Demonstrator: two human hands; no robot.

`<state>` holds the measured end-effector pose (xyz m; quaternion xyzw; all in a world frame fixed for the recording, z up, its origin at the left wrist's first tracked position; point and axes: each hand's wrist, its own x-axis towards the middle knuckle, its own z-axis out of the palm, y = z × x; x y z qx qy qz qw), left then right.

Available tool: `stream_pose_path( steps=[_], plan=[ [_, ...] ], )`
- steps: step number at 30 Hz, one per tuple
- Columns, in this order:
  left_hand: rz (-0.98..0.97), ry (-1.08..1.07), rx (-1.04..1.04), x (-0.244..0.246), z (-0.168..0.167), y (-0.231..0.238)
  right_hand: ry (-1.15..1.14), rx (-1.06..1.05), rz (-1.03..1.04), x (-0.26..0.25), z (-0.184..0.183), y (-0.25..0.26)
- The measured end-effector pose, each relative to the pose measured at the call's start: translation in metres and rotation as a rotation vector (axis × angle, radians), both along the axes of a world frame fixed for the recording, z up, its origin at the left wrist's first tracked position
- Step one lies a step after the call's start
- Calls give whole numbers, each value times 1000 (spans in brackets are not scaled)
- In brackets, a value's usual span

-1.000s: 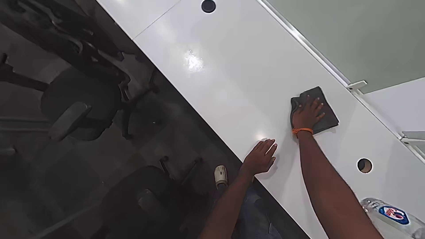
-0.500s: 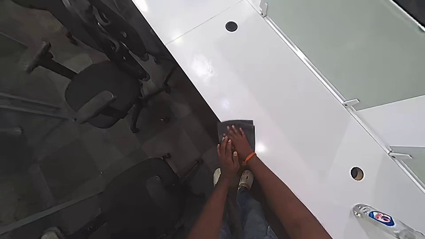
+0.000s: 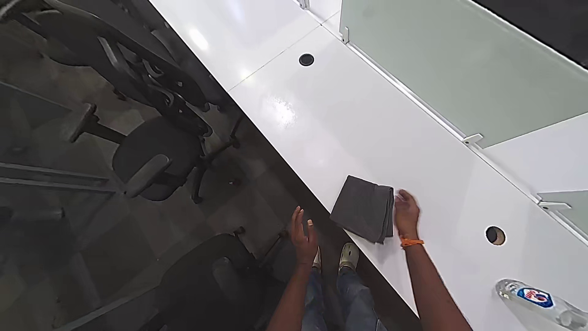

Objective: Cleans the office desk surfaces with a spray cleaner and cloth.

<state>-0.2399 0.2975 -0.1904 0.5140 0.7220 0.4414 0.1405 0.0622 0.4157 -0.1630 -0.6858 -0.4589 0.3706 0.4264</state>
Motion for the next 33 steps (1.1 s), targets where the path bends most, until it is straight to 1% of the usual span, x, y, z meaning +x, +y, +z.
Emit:
stream_pose_path(
  steps=[1, 2, 3, 4, 6, 7, 9, 11, 14, 19, 22, 24, 26, 28, 29, 30, 32, 33],
  plan=[
    [3, 4, 1, 2, -2, 2, -130, 47, -102, 20, 0, 4],
    [-5, -3, -3, 4, -5, 4, -230, 82, -158, 34, 4, 5],
    [-18, -22, -16, 6, -8, 2, -310, 104, -171, 41, 11, 1],
    [-31, -50, -34, 8, -11, 1, -388, 126, -132, 39, 16, -5],
    [-39, -120, -85, 12, -16, 1, -502, 169, 85, 16, 13, -17],
    [-34, -139, -105, 14, -18, 1, -556, 179, 247, 1, 3, -22],
    [-24, -146, -138, 14, -19, 5, -757, 183, 552, -30, -21, -24],
    [-21, -135, -153, 10, -20, 9, -919, 128, 740, -60, -40, -19],
    [-19, -107, -160, 0, -26, 19, -1017, 53, 954, -99, -58, 2],
    [18, -37, -138, 0, -38, 36, -987, 59, 1061, -155, -63, 30],
    [43, 21, -191, 11, -34, 49, -908, 68, 1091, -182, -63, 41],
    [49, 67, -200, 17, -35, 60, -809, 100, 1142, -191, -64, 53],
    [58, 132, -195, 22, -38, 69, -727, 153, 1258, -194, -68, 70],
    [51, 176, -206, 26, -37, 74, -666, 215, 1372, -194, -69, 95],
    [40, 193, -212, 27, -35, 77, -649, 253, 1380, -193, -71, 109],
    [31, 211, -218, 29, -33, 79, -654, 291, 1344, -189, -73, 124],
    [16, 239, -219, 31, -31, 79, -714, 349, 1139, -176, -79, 154],
    [12, 252, -220, 30, -30, 79, -740, 337, 1028, -163, -80, 171]
  ],
)
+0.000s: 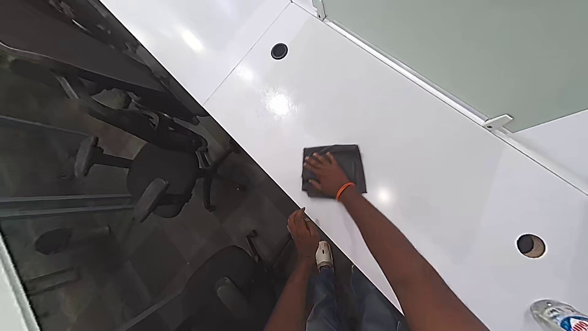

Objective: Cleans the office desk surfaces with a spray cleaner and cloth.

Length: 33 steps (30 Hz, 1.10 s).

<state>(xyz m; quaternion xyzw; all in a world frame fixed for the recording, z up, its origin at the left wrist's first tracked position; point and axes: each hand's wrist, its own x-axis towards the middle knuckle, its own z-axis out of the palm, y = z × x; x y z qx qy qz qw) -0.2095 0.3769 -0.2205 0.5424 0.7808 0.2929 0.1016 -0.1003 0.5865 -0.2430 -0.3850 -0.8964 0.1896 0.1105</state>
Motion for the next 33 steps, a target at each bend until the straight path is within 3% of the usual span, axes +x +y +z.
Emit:
stream_pose_path(
  steps=[6, 10, 14, 17, 20, 25, 27, 30, 33],
  plan=[
    [32, 12, 18, -3, 4, -12, -125, 39, -451, 155, 12, 46],
    [54, -20, 4, -10, -2, -37, -222, -3, -781, 236, 25, 22],
    [81, -66, -31, -25, -9, -67, -298, -71, -1137, 276, 25, -15],
    [115, -110, -64, -46, -13, -88, -343, -87, -1261, 262, 22, -36],
    [150, -160, -68, -72, -16, -103, -351, -71, -1260, 201, 21, -56],
    [99, -177, -39, -82, -9, -93, -278, -4, -873, 43, 15, -105],
    [37, -162, -37, -76, -3, -82, -263, -21, -716, 8, 12, -133],
    [-66, -151, -35, -65, 8, -69, -295, -118, -537, 18, 17, -177],
    [-186, -149, -53, -56, 16, -55, -300, -111, -560, 65, 21, -229]
  ],
)
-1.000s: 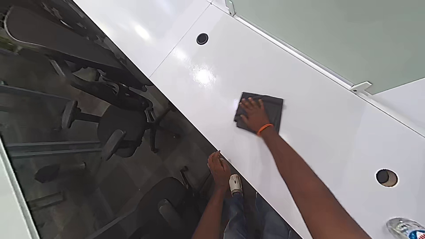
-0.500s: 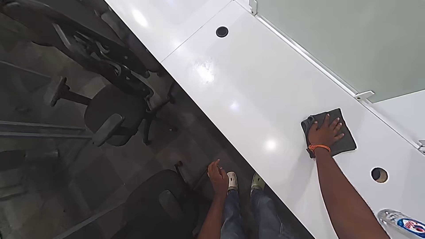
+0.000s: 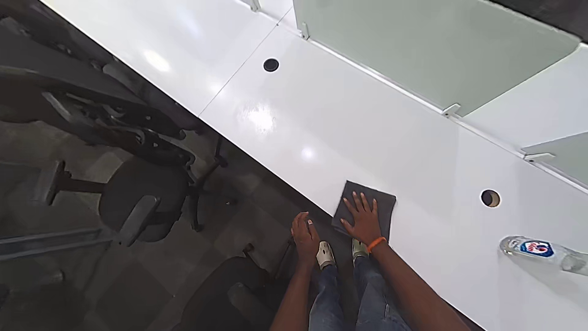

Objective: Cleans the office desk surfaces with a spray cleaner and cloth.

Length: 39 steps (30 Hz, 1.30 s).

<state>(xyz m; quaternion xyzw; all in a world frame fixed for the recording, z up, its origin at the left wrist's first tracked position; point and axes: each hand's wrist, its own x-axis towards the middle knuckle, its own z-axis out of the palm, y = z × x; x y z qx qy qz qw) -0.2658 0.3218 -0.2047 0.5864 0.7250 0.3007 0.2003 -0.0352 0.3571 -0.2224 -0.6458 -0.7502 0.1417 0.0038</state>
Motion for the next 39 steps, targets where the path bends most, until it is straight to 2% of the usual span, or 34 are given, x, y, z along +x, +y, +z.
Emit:
stream_pose_path(
  steps=[3, 6, 10, 16, 22, 29, 33, 39],
  plan=[
    [-190, 50, 23, 9, -4, 18, -56, 9, -198, 51, 3, -48],
    [-406, 127, 48, 21, -8, 45, -132, 3, -364, 72, 6, -53],
    [-632, 190, 63, 47, -13, 91, -159, 38, -497, 70, 3, -13],
    [-798, 253, 4, 99, -18, 174, -145, 42, -514, 92, 4, 47],
    [-816, 319, -27, 145, -39, 229, -151, 48, -534, 129, 4, 116],
    [-774, 425, 43, 146, -51, 231, -136, 53, -603, 174, 3, 201],
    [-765, 395, 75, 145, -52, 230, -112, 135, -730, 196, 0, 252],
    [-770, 434, 59, 145, -50, 228, -134, 113, -910, 219, -1, 320]
  ],
)
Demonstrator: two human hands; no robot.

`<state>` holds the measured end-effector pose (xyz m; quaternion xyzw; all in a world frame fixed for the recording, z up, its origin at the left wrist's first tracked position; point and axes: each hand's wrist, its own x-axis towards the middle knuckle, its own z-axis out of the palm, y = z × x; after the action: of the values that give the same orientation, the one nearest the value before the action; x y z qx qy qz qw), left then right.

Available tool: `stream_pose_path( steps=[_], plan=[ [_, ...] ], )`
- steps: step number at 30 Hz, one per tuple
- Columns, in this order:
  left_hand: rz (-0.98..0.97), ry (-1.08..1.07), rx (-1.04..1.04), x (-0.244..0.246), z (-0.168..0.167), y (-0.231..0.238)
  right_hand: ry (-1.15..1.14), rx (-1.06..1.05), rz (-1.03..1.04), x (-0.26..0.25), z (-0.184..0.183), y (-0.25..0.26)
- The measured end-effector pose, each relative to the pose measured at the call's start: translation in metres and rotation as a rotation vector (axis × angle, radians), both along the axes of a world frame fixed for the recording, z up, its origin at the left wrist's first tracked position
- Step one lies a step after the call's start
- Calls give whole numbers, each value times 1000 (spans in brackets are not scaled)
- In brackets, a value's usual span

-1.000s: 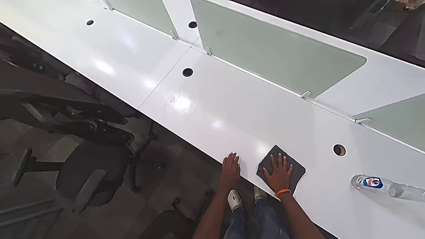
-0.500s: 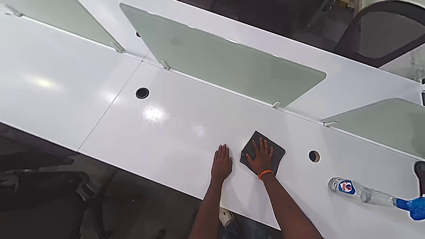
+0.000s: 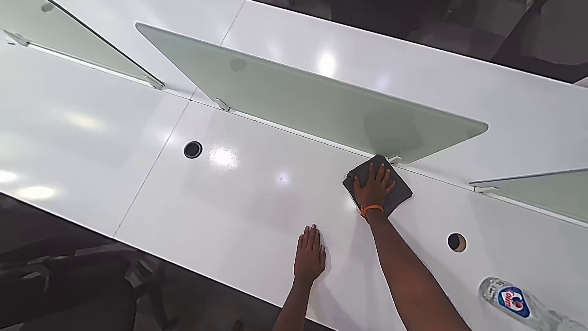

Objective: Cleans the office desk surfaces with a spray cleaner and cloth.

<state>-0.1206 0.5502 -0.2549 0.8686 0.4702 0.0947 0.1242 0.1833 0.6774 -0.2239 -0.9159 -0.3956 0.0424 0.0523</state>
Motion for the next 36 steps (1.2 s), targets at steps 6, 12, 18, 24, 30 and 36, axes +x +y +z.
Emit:
stream_pose_path(
  steps=[6, 12, 18, 24, 30, 36],
  plan=[
    [14, 9, -8, 0, 4, 0, -34, -51, -37, 2, 5, 30],
    [30, 13, -12, 2, 5, 2, -49, -91, -183, -19, 5, 60],
    [33, 9, -30, 3, 6, 0, -38, -111, -281, -54, 7, 96],
    [32, -10, -34, 2, 8, -2, 25, -78, -242, -81, 5, 122],
    [29, 11, -15, 3, 6, 2, 59, -68, -90, -99, 4, 139],
    [35, -21, -14, 1, 6, 2, 96, 0, 73, -121, -4, 149]
  ],
)
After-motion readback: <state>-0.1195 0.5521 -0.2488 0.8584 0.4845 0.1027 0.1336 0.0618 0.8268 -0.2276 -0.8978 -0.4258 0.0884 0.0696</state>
